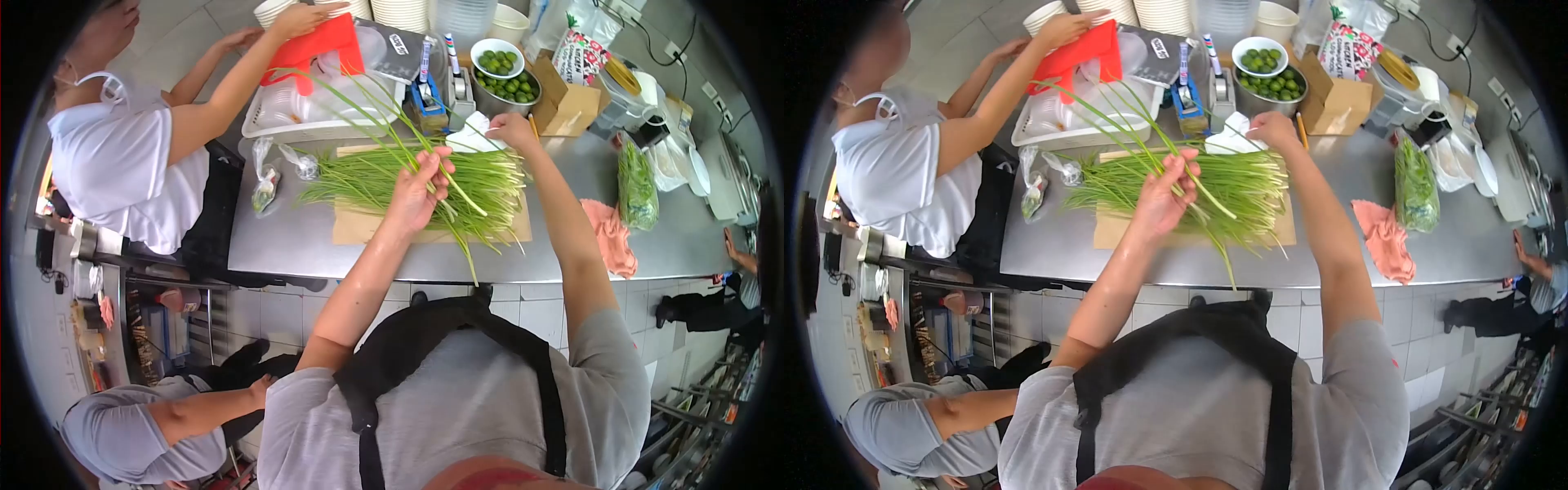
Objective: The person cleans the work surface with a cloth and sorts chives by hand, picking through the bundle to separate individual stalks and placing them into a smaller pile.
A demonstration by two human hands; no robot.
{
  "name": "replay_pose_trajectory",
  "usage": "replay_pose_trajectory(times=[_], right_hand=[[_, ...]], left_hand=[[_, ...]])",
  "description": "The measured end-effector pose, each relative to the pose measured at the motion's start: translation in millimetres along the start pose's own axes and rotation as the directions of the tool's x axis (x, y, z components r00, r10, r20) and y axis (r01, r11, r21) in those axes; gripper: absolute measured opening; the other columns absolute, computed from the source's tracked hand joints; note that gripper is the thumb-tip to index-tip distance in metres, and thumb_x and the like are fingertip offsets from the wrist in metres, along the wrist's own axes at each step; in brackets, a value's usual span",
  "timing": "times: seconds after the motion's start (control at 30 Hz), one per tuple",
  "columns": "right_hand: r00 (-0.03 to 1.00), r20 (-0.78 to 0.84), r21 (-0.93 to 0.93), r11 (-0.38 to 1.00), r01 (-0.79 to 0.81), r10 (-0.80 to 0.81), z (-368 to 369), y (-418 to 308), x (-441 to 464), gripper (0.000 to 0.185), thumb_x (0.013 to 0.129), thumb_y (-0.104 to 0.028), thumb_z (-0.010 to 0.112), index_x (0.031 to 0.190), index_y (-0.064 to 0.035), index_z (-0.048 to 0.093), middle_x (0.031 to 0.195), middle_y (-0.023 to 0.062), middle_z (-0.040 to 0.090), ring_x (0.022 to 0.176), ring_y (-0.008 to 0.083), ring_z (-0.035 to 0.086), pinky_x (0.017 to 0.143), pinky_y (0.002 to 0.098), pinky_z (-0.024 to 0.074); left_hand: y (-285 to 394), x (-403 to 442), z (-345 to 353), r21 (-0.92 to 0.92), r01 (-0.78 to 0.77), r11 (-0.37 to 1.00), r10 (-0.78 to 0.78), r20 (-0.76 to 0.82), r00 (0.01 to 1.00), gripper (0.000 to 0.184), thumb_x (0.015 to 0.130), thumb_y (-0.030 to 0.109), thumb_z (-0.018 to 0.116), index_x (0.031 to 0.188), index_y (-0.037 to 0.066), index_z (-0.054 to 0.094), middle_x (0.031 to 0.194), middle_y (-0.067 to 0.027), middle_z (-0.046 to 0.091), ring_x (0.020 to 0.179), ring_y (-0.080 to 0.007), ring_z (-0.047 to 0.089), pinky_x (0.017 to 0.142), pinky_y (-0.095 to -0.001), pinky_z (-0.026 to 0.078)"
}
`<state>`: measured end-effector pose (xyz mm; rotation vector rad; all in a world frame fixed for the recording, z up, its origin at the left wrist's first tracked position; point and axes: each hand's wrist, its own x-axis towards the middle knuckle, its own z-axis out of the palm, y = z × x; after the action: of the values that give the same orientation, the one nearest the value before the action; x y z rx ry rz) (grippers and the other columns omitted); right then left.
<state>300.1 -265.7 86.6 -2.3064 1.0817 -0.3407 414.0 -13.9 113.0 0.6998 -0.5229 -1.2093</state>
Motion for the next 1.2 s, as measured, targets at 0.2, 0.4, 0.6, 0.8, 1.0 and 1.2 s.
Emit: replay_pose_trajectory(times=[0.2,0.4,0.6,0.8,1.0,1.2], right_hand=[[0.896,-0.372,0.194,0.923,0.331,-0.243,-23,-18,-12,0.018,0.06,-0.01,0.065,0.074,-0.0044,0.054,0.077,0.0111,0.057,0.073,0.0264,0.056,0.068,0.0324,0.043],[0.661,-0.55,-0.122,0.832,0.541,-0.51,-34,-50,-50,0.018,0.061,0.002,0.056,0.076,-0.004,0.047,0.094,0.0144,0.051,0.089,0.0319,0.05,0.074,0.0341,0.0414],[0.974,0.036,-0.271,0.936,0.223,-0.222,5,-16,-48,0.011,0.068,-0.009,0.054,0.078,-0.0093,0.058,0.089,0.0149,0.057,0.087,0.035,0.054,0.077,0.0449,0.0418],[0.908,-0.24,-0.519,0.836,0.179,-0.344,-24,-77,-42,0.013,0.07,-0.01,0.049,0.076,-0.0093,0.061,0.073,0.0143,0.06,0.071,0.0323,0.058,0.063,0.0427,0.0463],[0.776,-0.285,-0.376,0.81,0.449,-0.563,-51,-181,2,0.019,0.073,-0.012,0.05,0.089,-0.01,0.06,0.08,0.014,0.06,0.073,0.0326,0.057,0.064,0.0423,0.0459],[0.512,0.234,-0.467,0.366,0.805,-0.827,20,-256,55,0.036,0.077,-0.03,0.055,0.106,-0.0099,0.055,0.113,0.0098,0.052,0.109,0.0268,0.045,0.085,0.0454,0.0375]], left_hand=[[-6,1,-10,-0.052,0.01,0.999,-0.015,-0.102,0.995,0.02,0.086,0.02,0.051,0.099,0.006,0.054,0.077,-0.001,0.054,0.061,-0.004,0.044,0.047,-0.0181,0.034],[-10,6,-7,-0.089,0.038,0.995,-0.047,-0.097,0.994,0.02,0.085,0.021,0.051,0.098,0.006,0.054,0.076,-0.0012,0.054,0.06,-0.0043,0.043,0.047,-0.0184,0.035],[-8,12,-4,-0.023,0.053,0.998,-0.055,-0.082,0.995,0.02,0.084,0.021,0.052,0.097,0.005,0.055,0.075,-0.0009,0.054,0.06,-0.0046,0.044,0.049,-0.0196,0.035],[-6,1,-12,0.029,0.077,0.997,-0.073,-0.117,0.99,0.02,0.085,0.021,0.05,0.096,0.005,0.055,0.074,-0.0005,0.055,0.058,-0.0037,0.045,0.047,-0.0181,0.034],[-14,-21,-22,0.094,0.087,0.992,-0.08,-0.077,0.994,0.022,0.086,0.024,0.048,0.095,0.005,0.055,0.072,-0.0004,0.055,0.055,-0.004,0.044,0.044,-0.0175,0.032],[-1,-46,-43,0.132,0.076,0.988,-0.056,-0.149,0.987,0.021,0.087,0.023,0.047,0.093,0.005,0.055,0.072,-0.0005,0.054,0.054,-0.0046,0.043,0.044,-0.0178,0.032]])
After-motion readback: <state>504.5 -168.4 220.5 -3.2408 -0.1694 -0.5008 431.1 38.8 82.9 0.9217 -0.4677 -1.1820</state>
